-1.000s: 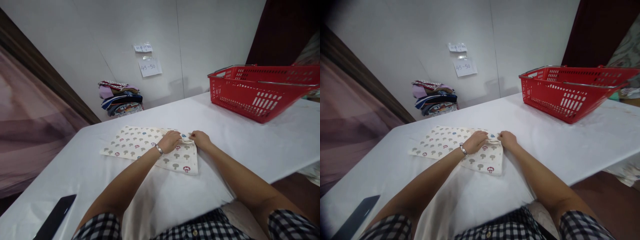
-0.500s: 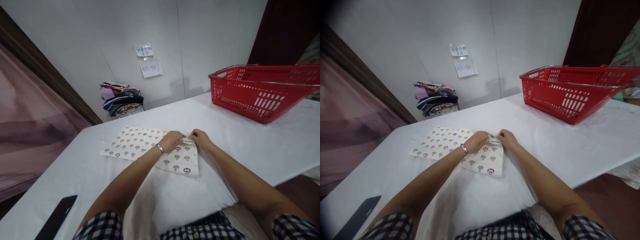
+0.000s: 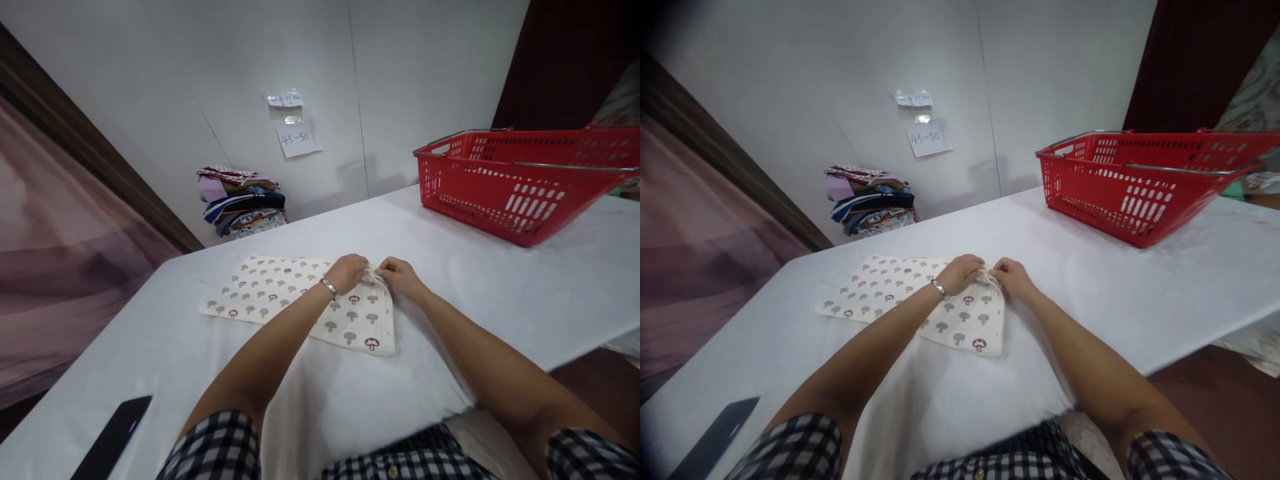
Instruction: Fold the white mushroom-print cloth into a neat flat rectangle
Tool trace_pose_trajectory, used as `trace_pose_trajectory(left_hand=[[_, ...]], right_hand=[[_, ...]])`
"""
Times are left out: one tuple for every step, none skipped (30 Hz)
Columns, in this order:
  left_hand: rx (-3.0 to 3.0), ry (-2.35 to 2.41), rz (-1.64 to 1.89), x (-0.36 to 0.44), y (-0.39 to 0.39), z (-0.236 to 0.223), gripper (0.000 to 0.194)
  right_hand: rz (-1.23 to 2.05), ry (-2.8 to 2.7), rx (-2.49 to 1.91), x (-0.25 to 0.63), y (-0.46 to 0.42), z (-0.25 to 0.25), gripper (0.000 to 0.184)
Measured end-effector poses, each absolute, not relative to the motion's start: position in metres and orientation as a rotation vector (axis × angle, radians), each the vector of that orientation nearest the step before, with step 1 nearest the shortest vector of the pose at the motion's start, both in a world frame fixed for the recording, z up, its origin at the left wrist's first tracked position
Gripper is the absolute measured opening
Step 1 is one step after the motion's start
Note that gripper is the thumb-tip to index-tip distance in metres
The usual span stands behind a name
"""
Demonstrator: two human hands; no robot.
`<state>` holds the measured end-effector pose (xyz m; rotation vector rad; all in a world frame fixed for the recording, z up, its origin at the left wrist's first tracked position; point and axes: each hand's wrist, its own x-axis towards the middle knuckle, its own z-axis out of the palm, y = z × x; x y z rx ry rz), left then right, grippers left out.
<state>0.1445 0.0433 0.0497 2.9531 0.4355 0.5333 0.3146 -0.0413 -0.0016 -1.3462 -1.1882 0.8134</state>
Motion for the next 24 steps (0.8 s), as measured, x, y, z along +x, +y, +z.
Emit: trace_pose_trajectory(left_hand=[[2.952,0.419,0.521,0.145,0.044,0.050,0.018],[2.952,0.402,0.508,0.145,0.045,0.052,0.018],[2.954,0.383,0.493,0.145,0.046,0.053,0.017],[2.956,0.364,0.478,0.145,0.047,0.054,0.017],[2.958,0.350,0.468,0.145,0.047,0.056,0.017],[2.961,0.342,0.462,0.145,0.047,0.058,0.017],[2.964,0.340,0.460,0.144,0.047,0.060,0.018],[2.969,0.344,0.459,0.144,0.046,0.061,0.019],[2.974,0.350,0.458,0.143,0.046,0.063,0.020],[2.979,0.358,0.456,0.142,0.045,0.063,0.021],[2.983,0.365,0.454,0.141,0.044,0.064,0.021],[2.982,0.367,0.454,0.141,0.044,0.064,0.021],[2.978,0.363,0.454,0.140,0.044,0.063,0.020],[2.968,0.354,0.460,0.139,0.044,0.063,0.019],[2.955,0.341,0.468,0.139,0.045,0.062,0.018],[2.942,0.325,0.473,0.139,0.046,0.061,0.017],[2.932,0.310,0.470,0.139,0.047,0.060,0.017],[2.926,0.300,0.462,0.139,0.048,0.060,0.016],[2.924,0.300,0.450,0.139,0.049,0.060,0.016],[2.925,0.309,0.437,0.140,0.049,0.061,0.016],[2.929,0.323,0.423,0.140,0.049,0.062,0.015],[2.933,0.343,0.418,0.140,0.049,0.063,0.015],[2.934,0.364,0.419,0.140,0.048,0.065,0.016],[2.932,0.381,0.428,0.140,0.047,0.067,0.016]], right_hand=[[0.816,-1.192,-1.341,0.314,-0.042,-0.001,0.020],[0.816,-1.195,-1.339,0.314,-0.042,0.000,0.020],[0.814,-1.195,-1.338,0.313,-0.043,0.001,0.020],[0.813,-1.193,-1.335,0.313,-0.043,0.002,0.021],[0.813,-1.190,-1.330,0.313,-0.043,0.002,0.021],[0.813,-1.184,-1.326,0.313,-0.043,0.003,0.021],[0.816,-1.179,-1.325,0.313,-0.044,0.003,0.020],[0.819,-1.173,-1.329,0.312,-0.044,0.003,0.020],[0.820,-1.165,-1.337,0.312,-0.044,0.004,0.020],[0.821,-1.157,-1.345,0.312,-0.044,0.005,0.020],[0.820,-1.150,-1.351,0.312,-0.044,0.005,0.020],[0.822,-1.144,-1.354,0.312,-0.045,0.006,0.021],[0.825,-1.140,-1.355,0.312,-0.045,0.006,0.022],[0.829,-1.138,-1.356,0.312,-0.045,0.007,0.023],[0.834,-1.138,-1.358,0.312,-0.045,0.007,0.024],[0.838,-1.138,-1.361,0.311,-0.045,0.007,0.025],[0.842,-1.138,-1.363,0.311,-0.044,0.007,0.026],[0.845,-1.139,-1.364,0.311,-0.044,0.006,0.026],[0.845,-1.141,-1.362,0.311,-0.044,0.005,0.026],[0.845,-1.143,-1.360,0.312,-0.043,0.004,0.025],[0.841,-1.145,-1.365,0.312,-0.043,0.003,0.025],[0.826,-1.147,-1.388,0.313,-0.043,0.002,0.023],[0.789,-1.156,-1.432,0.315,-0.042,0.001,0.020],[0.723,-1.173,-1.495,0.317,-0.043,0.001,0.017]])
